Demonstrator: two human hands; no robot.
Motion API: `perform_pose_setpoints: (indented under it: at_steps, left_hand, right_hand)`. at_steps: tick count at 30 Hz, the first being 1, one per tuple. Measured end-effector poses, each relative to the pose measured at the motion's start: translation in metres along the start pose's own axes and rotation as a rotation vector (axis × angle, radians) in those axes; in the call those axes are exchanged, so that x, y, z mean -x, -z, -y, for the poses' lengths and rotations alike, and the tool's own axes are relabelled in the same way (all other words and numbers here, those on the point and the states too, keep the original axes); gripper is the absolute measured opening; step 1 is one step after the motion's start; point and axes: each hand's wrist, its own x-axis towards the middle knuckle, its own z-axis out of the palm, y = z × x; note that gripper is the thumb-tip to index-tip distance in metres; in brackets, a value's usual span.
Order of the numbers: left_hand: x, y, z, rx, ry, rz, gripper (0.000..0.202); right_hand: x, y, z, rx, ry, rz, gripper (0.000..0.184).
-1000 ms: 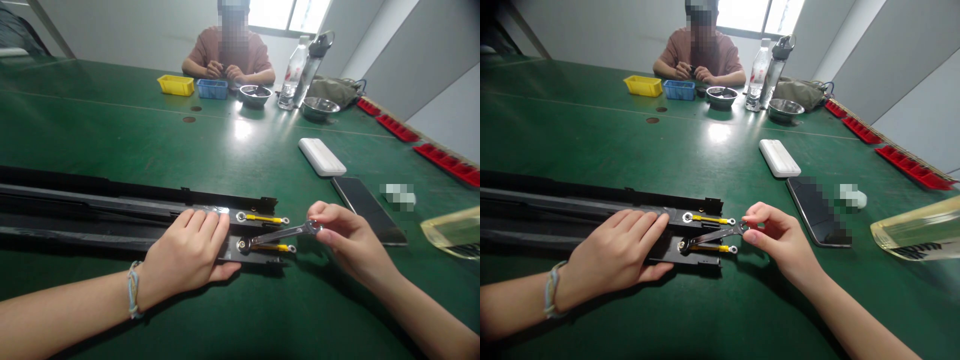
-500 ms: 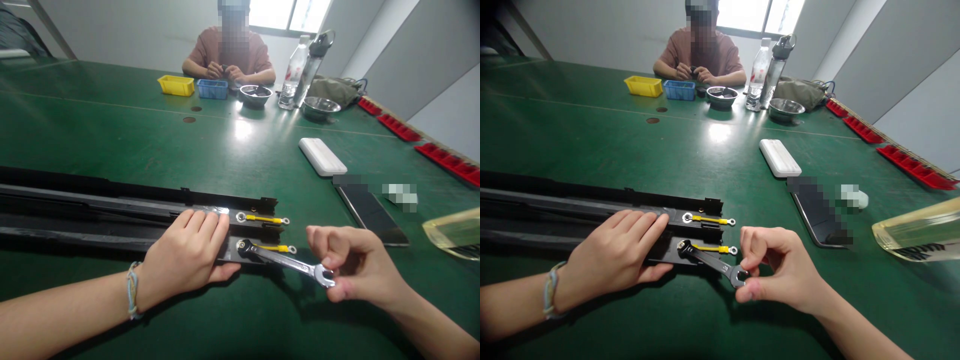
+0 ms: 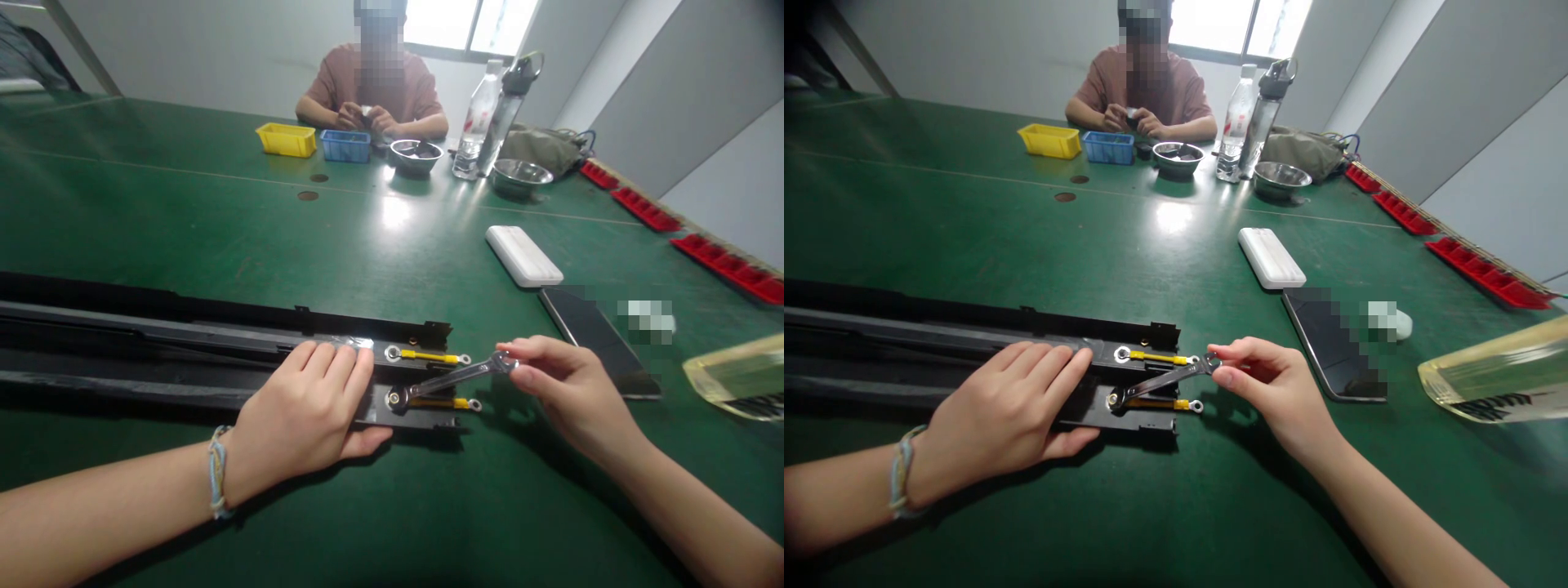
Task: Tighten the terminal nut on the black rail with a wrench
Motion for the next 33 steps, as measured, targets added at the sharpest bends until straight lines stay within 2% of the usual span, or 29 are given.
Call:
perform_pose_setpoints:
  at_steps: [4, 12, 22, 29, 33]
  left_hand:
    - [0.000, 0.001, 0.000, 0.002, 0.000, 0.005, 0.064]
    - [-0.003, -0.004, -0.003, 0.004, -0.002, -0.007, 0.062]
    - [-0.002, -0.004, -0.002, 0.013, -0.001, 0.007, 0.063]
    - [-0.006, -0.007, -0.002, 0.019, 0.000, 0.006, 0.064]
    - [-0.006, -0.009, -0.002, 0.018, 0.001, 0.007, 0.063]
  right_hand:
    - [-0.002, -0.001, -0.002, -0.002, 0.039, -0.005, 0.014]
    - [-0.001, 0.004, -0.002, -0.065, 0.132, 0.152, 0.010]
    - [0.010, 0.000, 0.005, -0.130, 0.222, 0.367, 0.019]
    - [0.010, -0.003, 0.005, -0.093, 0.291, 0.443, 0.026]
    - [0.010, -0.001, 0.005, -0.058, 0.322, 0.437, 0.026]
